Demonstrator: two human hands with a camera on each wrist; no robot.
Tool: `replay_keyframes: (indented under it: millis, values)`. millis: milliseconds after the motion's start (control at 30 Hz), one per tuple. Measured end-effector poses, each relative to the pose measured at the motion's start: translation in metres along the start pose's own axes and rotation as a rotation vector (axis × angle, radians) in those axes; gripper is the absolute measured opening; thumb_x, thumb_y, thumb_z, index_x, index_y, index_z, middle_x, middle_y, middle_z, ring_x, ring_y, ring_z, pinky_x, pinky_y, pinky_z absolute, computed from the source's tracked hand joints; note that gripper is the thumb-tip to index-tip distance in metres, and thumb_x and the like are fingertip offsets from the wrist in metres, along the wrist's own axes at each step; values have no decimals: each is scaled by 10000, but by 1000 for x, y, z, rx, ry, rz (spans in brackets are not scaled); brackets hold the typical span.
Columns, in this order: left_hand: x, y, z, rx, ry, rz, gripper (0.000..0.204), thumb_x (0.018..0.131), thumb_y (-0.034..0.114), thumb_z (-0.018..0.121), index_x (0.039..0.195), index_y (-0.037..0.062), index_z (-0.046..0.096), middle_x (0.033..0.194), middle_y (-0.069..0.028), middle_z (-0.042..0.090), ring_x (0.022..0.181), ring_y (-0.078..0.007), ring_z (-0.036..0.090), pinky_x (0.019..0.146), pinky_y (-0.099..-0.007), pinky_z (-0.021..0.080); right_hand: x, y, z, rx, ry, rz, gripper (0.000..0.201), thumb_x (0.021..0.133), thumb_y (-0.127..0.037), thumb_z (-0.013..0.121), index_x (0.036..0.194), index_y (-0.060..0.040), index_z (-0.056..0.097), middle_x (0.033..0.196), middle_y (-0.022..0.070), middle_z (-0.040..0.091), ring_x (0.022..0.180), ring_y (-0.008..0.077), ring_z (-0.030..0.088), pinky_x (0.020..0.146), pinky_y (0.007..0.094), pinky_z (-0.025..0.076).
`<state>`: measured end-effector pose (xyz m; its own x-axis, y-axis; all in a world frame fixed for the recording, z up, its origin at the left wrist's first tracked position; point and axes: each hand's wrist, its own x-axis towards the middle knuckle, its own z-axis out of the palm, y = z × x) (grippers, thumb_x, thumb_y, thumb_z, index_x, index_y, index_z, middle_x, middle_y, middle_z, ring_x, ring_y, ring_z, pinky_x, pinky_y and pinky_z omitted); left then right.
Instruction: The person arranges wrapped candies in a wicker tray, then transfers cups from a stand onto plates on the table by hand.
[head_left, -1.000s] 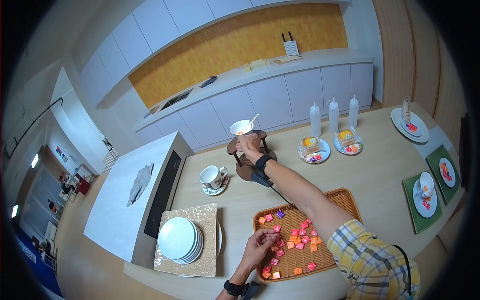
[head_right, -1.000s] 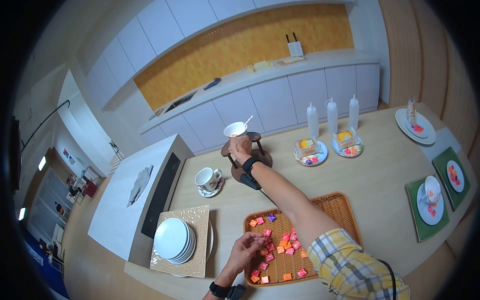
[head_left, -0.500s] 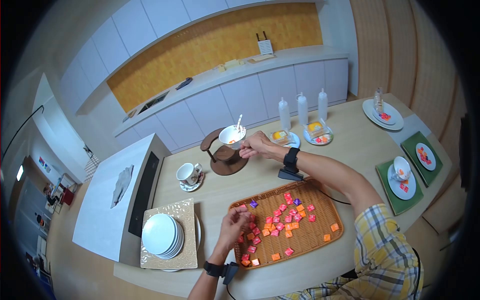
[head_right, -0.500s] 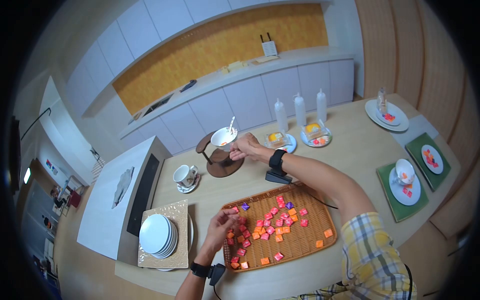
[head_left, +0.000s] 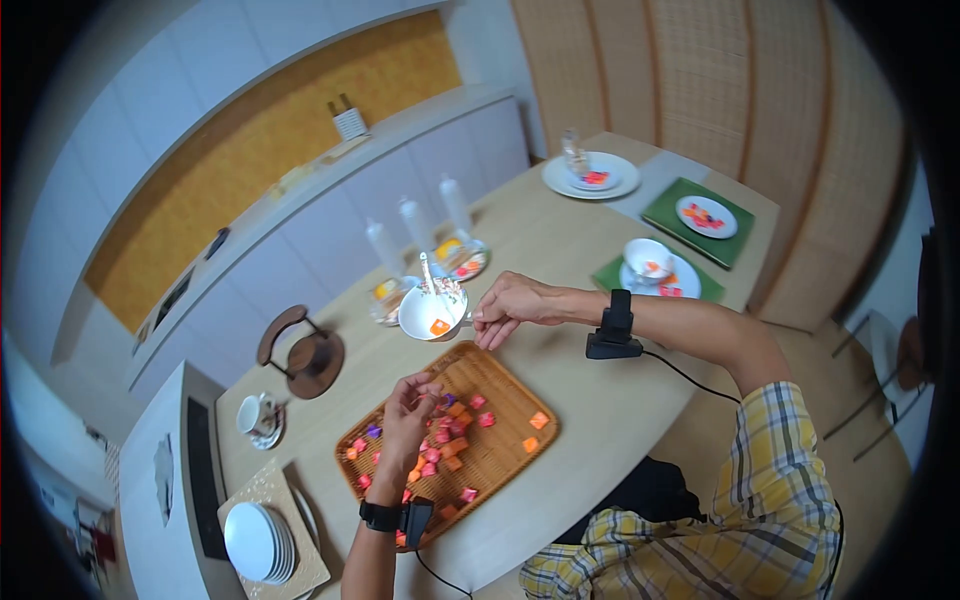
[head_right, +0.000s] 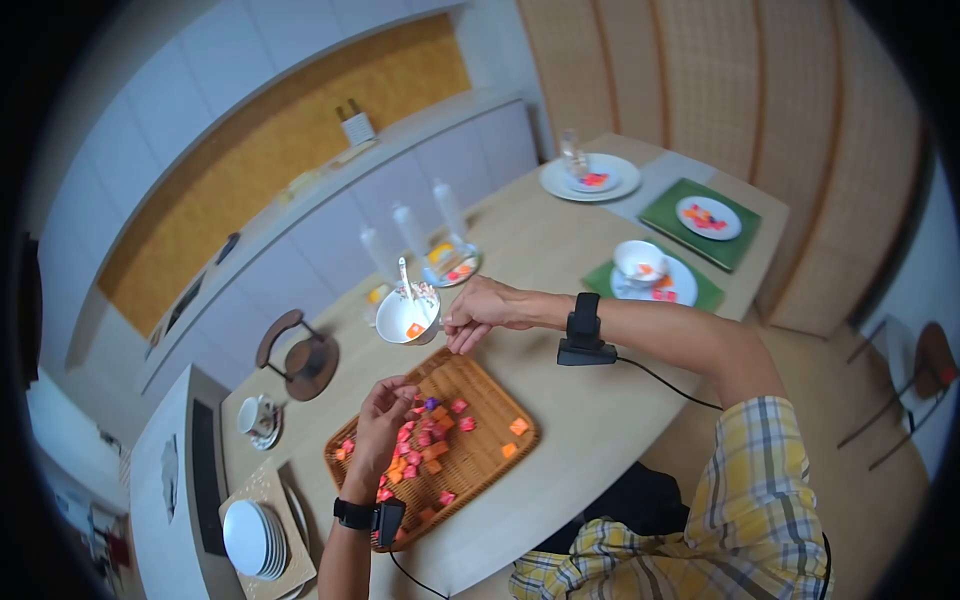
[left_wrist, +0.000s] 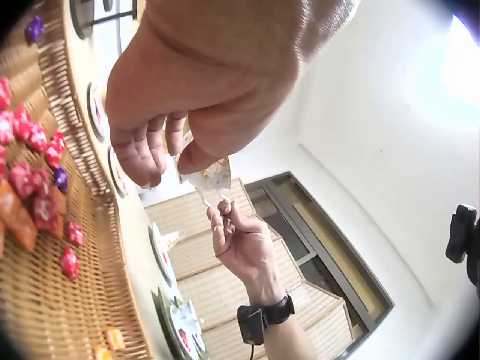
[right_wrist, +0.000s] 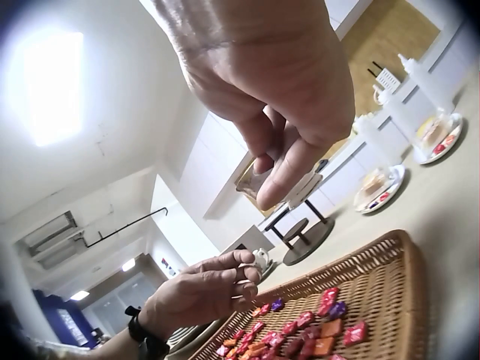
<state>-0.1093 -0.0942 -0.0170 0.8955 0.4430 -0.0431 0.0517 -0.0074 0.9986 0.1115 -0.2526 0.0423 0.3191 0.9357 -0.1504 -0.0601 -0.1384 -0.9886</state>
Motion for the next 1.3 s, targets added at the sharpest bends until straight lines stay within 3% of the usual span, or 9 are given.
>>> replay_keyframes:
  millis: [200, 233, 333, 367, 500, 733, 1033, 1300]
  values:
    - [40, 2, 69, -71, -178, 65, 451, 900, 101, 590, 1303, 17, 407, 1061, -72, 597, 887, -166, 603, 725, -274, 502, -83, 11, -55, -21, 103, 46, 223, 912, -82, 488, 891, 105, 608, 888, 224, 657, 828, 259, 678, 737, 323, 580]
    - [42, 13, 84, -43, -188, 48, 469, 880, 50, 584, 1309, 10, 399, 1155, -111, 544, 937, -186, 608, 733, -294, 516, -95, 10, -63, -18, 118, 42, 226, 912, -81, 485, 887, 110, 605, 884, 230, 656, 831, 271, 678, 735, 327, 580]
    - [55, 27, 128, -42, -214, 90, 520, 890, 74, 596, 1348, 4, 362, 1181, -111, 539, 936, -196, 606, 752, -287, 507, -125, 9, -92, -23, 160, 32, 226, 911, -77, 486, 887, 116, 599, 882, 232, 656, 832, 271, 678, 740, 326, 578]
    - [63, 31, 140, -31, -252, 102, 526, 885, 45, 574, 1360, 2, 353, 1238, -159, 488, 970, -232, 611, 776, -310, 524, -135, 7, -103, -25, 177, 35, 226, 911, -77, 486, 887, 116, 599, 882, 232, 656, 832, 271, 678, 740, 326, 578]
    - [83, 50, 197, 3, -316, 128, 462, 881, 31, 561, 1312, -14, 401, 1227, -153, 501, 990, -233, 612, 787, -304, 525, -170, 11, -158, 8, 270, 22, 224, 908, -64, 486, 912, 132, 595, 901, 238, 651, 831, 268, 680, 742, 312, 576]
    - [127, 33, 267, 4, -350, 87, 362, 883, 44, 563, 1228, -15, 469, 1120, -110, 564, 957, -213, 613, 787, -301, 524, -223, 36, -289, 66, 488, -23, 221, 908, -53, 485, 935, 138, 590, 907, 258, 643, 820, 281, 680, 730, 332, 582]
    - [162, 14, 299, 34, -300, 4, 297, 899, 91, 555, 1179, 6, 501, 1022, -67, 596, 925, -184, 595, 770, -292, 497, -265, 83, -451, 72, 812, -26, 225, 903, -69, 498, 911, 140, 579, 879, 293, 634, 819, 309, 681, 707, 334, 590]
    - [168, 7, 285, 31, -212, -53, 259, 886, 65, 577, 1128, 0, 512, 1000, -71, 609, 876, -168, 596, 740, -283, 492, -277, 134, -521, 136, 987, 20, 212, 895, -49, 504, 912, 152, 570, 898, 282, 627, 815, 322, 679, 726, 337, 593]
